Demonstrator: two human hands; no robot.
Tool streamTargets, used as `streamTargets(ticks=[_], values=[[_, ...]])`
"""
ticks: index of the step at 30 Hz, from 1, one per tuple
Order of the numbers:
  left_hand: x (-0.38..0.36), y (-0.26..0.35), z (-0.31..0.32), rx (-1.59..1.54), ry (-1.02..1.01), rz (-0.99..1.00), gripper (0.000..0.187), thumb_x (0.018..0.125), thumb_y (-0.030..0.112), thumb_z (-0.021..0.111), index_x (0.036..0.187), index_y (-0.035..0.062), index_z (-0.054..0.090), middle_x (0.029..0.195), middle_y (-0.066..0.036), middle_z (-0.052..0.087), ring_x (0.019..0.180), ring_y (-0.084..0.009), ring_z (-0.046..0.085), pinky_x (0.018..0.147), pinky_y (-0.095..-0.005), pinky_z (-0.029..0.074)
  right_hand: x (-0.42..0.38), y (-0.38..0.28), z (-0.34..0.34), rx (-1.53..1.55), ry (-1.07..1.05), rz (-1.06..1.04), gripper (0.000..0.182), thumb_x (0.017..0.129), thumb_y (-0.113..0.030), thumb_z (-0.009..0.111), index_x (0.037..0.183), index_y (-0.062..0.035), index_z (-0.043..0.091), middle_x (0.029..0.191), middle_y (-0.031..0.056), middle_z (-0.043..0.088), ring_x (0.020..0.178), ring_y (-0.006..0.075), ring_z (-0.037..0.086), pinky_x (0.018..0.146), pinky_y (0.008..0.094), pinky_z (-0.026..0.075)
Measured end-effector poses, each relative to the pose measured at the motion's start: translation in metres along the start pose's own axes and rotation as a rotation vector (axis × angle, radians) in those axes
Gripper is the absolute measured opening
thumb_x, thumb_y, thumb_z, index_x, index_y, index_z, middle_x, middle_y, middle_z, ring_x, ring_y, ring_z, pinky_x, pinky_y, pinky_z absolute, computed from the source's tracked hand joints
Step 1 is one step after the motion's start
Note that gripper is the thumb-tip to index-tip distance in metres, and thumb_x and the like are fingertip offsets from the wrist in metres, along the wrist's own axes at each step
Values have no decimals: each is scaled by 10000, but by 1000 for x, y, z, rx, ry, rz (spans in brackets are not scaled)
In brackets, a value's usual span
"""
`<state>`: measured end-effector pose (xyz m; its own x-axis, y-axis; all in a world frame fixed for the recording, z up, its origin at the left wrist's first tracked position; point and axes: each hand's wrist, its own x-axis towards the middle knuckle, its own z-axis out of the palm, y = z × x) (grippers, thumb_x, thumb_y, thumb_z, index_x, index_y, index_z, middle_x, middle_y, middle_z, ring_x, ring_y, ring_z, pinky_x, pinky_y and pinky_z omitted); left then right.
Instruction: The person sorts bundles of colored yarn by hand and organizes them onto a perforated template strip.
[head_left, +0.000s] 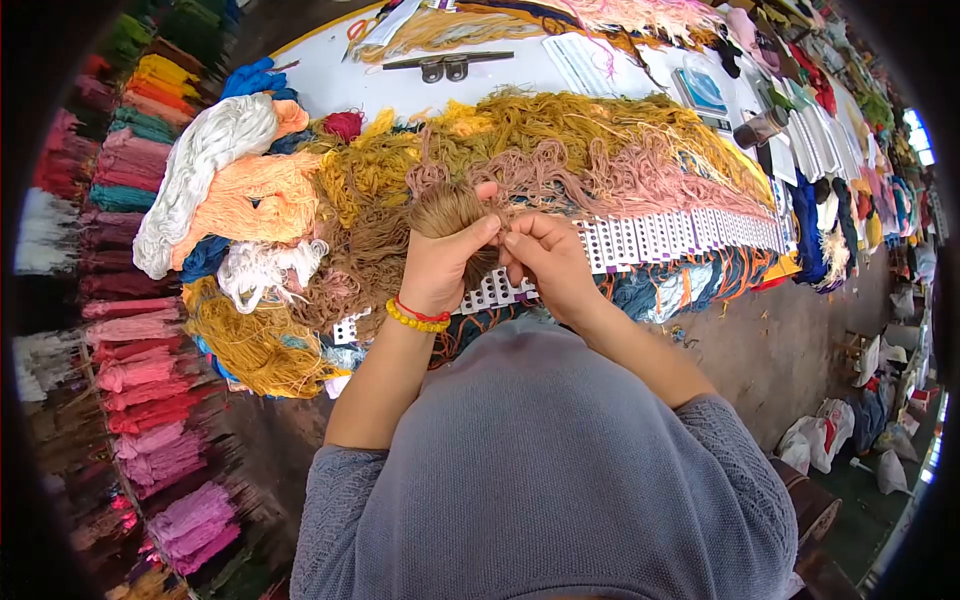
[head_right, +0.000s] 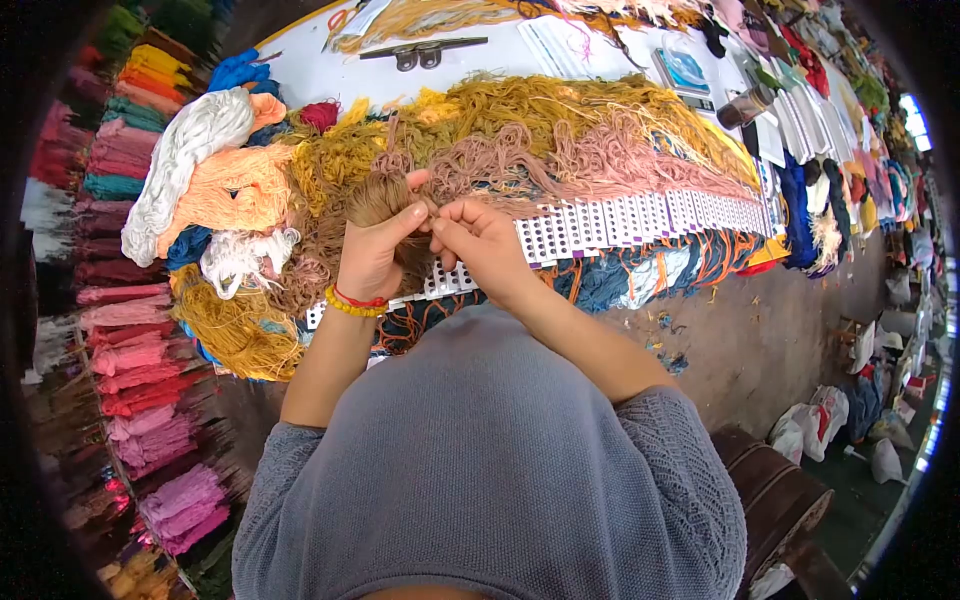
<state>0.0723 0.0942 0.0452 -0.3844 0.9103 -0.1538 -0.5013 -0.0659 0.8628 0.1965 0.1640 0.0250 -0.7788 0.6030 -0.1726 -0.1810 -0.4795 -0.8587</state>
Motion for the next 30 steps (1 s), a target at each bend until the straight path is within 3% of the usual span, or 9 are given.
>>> streamTargets(ticks=[7,16,18,22,24,28,30], values=[[-4,0,-8,-22,-3,13,375,782,49,591,1126,-42,475,830,-67,611,738,-117,570,672,-241,450,-2,8,6,45,24,29,116,852,-139,489,824,-32,523,682,42,562,508,71,483,489,189,388],[-8,-3,-18,-20,-21,20,340,787,28,574,1115,-24,501,853,-72,616,759,-132,582,686,-250,468,-5,19,13,-40,88,-72,66,835,-96,524,826,-31,520,682,25,565,498,46,466,476,178,380],[-9,-2,-21,0,-32,34,326,788,21,565,1106,-24,508,859,-74,615,761,-134,582,686,-251,469,-6,24,10,-189,98,-181,67,835,-96,526,821,-31,516,683,18,557,500,39,459,473,173,379],[-9,-1,-24,-62,-15,-34,285,793,-7,511,1073,-61,508,793,-62,601,704,-124,565,673,-250,458,-10,21,16,-188,134,-199,44,828,-74,521,827,-31,512,666,6,535,497,41,454,454,182,371],[-10,0,-24,-111,-29,-50,279,790,-14,501,1064,-67,510,779,-60,598,691,-125,562,661,-248,457,-11,15,18,65,121,-52,26,811,-36,509,836,-28,509,657,7,522,487,53,447,444,190,366],[-11,1,-26,-200,-58,-122,271,781,-20,496,1047,-65,520,778,-72,597,635,-120,551,611,-231,451,-12,11,10,257,-12,76,89,828,-76,465,890,-40,517,583,-8,467,446,62,396,430,204,341],[-11,0,-30,-196,-76,-141,273,780,-16,497,1049,-59,523,790,-79,600,621,-118,548,594,-224,448,-11,10,4,717,-385,139,189,859,-152,407,982,-74,526,513,-26,375,417,66,329,421,211,298]])
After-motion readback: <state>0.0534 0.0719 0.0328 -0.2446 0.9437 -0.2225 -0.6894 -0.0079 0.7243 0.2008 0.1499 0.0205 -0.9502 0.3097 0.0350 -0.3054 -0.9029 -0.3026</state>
